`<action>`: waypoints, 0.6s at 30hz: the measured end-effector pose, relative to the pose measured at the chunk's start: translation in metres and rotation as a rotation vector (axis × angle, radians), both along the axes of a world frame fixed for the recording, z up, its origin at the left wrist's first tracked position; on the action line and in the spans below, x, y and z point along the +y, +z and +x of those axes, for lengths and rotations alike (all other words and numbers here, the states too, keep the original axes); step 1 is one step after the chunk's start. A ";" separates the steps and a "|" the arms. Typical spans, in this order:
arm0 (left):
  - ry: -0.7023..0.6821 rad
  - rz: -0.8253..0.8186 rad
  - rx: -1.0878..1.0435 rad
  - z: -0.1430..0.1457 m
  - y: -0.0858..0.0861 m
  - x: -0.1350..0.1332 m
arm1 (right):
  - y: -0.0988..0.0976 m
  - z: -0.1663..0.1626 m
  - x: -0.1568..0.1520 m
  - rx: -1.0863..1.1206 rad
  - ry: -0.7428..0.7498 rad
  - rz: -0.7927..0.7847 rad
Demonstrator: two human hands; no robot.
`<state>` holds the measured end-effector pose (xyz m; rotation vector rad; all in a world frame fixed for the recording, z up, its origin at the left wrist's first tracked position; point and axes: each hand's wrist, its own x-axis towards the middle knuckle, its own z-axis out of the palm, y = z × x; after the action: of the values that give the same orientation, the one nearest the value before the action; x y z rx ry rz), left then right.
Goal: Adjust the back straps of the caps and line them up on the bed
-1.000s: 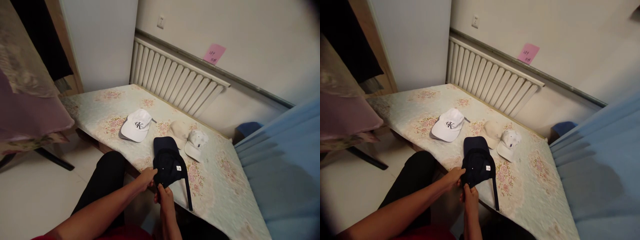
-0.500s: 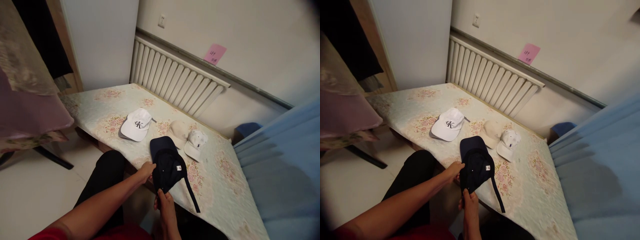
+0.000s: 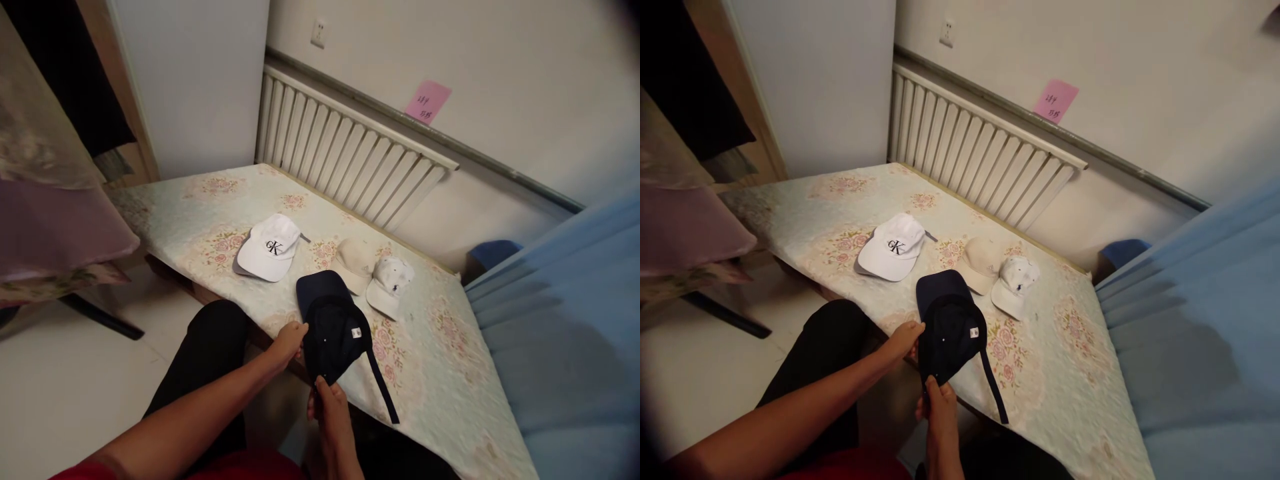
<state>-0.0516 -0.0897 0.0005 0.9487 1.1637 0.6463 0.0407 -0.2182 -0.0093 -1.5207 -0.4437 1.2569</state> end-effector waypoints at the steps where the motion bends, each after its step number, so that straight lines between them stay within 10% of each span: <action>1: 0.012 0.045 0.025 -0.003 0.000 -0.004 | 0.000 0.001 0.000 0.009 -0.004 -0.004; 6: 0.020 0.613 0.280 -0.023 0.010 -0.033 | -0.002 0.005 -0.002 0.050 -0.008 -0.014; 10: -0.258 0.927 0.202 -0.032 0.018 -0.055 | 0.003 0.005 -0.003 0.083 0.018 -0.002; 18: -0.613 1.056 0.151 -0.028 0.019 -0.066 | 0.011 0.006 -0.005 0.116 -0.041 0.022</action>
<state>-0.0796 -0.1560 0.0197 2.1660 0.5271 0.6738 0.0462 -0.2234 0.0013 -1.4230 -0.3483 1.2964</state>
